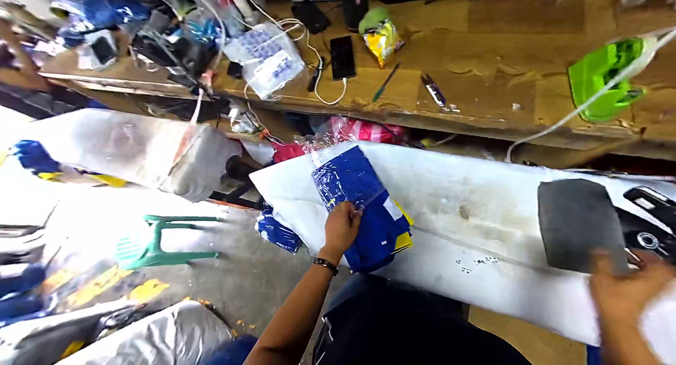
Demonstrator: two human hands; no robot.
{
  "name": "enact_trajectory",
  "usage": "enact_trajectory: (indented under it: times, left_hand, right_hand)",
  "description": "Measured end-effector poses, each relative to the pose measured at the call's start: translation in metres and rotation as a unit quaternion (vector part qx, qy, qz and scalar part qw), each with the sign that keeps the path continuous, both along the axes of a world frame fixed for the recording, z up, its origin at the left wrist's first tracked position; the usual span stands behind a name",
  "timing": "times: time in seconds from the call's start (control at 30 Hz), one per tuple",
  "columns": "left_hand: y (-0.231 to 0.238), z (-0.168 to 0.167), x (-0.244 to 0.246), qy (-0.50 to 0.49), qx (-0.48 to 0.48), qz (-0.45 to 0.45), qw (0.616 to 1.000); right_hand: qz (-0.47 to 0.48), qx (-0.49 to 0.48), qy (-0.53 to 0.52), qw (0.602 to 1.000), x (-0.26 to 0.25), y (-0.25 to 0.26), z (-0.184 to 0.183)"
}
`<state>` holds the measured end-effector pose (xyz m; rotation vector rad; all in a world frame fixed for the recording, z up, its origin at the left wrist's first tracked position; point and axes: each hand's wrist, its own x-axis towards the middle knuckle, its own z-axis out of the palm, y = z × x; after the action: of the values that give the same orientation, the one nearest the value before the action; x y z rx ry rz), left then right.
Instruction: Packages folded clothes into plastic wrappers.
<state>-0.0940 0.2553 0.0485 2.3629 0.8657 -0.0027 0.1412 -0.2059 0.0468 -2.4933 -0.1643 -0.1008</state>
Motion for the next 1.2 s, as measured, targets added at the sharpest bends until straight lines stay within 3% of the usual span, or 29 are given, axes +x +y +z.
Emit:
enact_trajectory:
  times: [0.03,0.07,0.13,0.17,0.23,0.37,0.47,0.6,0.8,0.9,0.97,1.07,1.2]
  left_hand:
    - [-0.002,0.003,0.006,0.001,-0.005,-0.008,1.0]
    - [-0.003,0.006,0.012,0.004,-0.006,-0.015,1.0]
    - [-0.004,0.016,0.027,0.027,-0.005,-0.041,0.999]
    - [-0.004,0.021,0.033,0.04,-0.005,-0.062,0.997]
    - [-0.001,0.031,0.042,0.057,-0.008,-0.104,0.993]
    - [0.004,0.047,0.059,0.167,-0.012,-0.137,0.976]
    - [0.014,0.056,0.071,0.234,-0.017,-0.172,0.957]
    - [0.017,0.056,0.086,0.249,-0.006,-0.236,0.939]
    - [0.021,0.051,0.101,0.204,-0.029,-0.238,0.949]
    - [0.024,0.047,0.094,0.099,-0.021,-0.326,0.94]
    - [0.025,0.052,0.075,0.053,-0.007,-0.372,0.927]
    - [0.042,0.057,0.036,0.012,-0.021,-0.316,0.949]
    - [0.057,0.03,-0.007,-0.035,-0.07,-0.196,0.977]
  right_hand:
    - [0.044,0.085,0.113,0.989,-0.031,0.04,-0.008]
    - [0.071,0.156,0.255,0.952,-0.063,0.081,-0.017]
    - [0.079,0.261,0.51,0.816,-0.118,0.152,-0.027]
    - [0.06,0.304,0.574,0.758,-0.14,0.18,-0.032]
    - [0.015,0.391,0.58,0.714,-0.169,0.229,-0.037]
    - [-0.032,0.535,0.462,0.707,-0.179,0.289,-0.048]
    - [-0.047,0.559,0.437,0.703,-0.173,0.296,-0.056]
    - [-0.071,0.568,0.47,0.672,-0.172,0.302,-0.056]
    - [0.019,0.537,0.33,0.776,-0.204,0.319,-0.046]
    - [0.051,0.493,0.256,0.83,-0.215,0.329,-0.038]
    - [0.017,0.485,0.207,0.849,-0.219,0.337,-0.039]
    - [-0.093,0.514,0.192,0.831,-0.215,0.341,-0.047]
    - [-0.165,0.562,0.279,0.761,-0.203,0.339,-0.043]
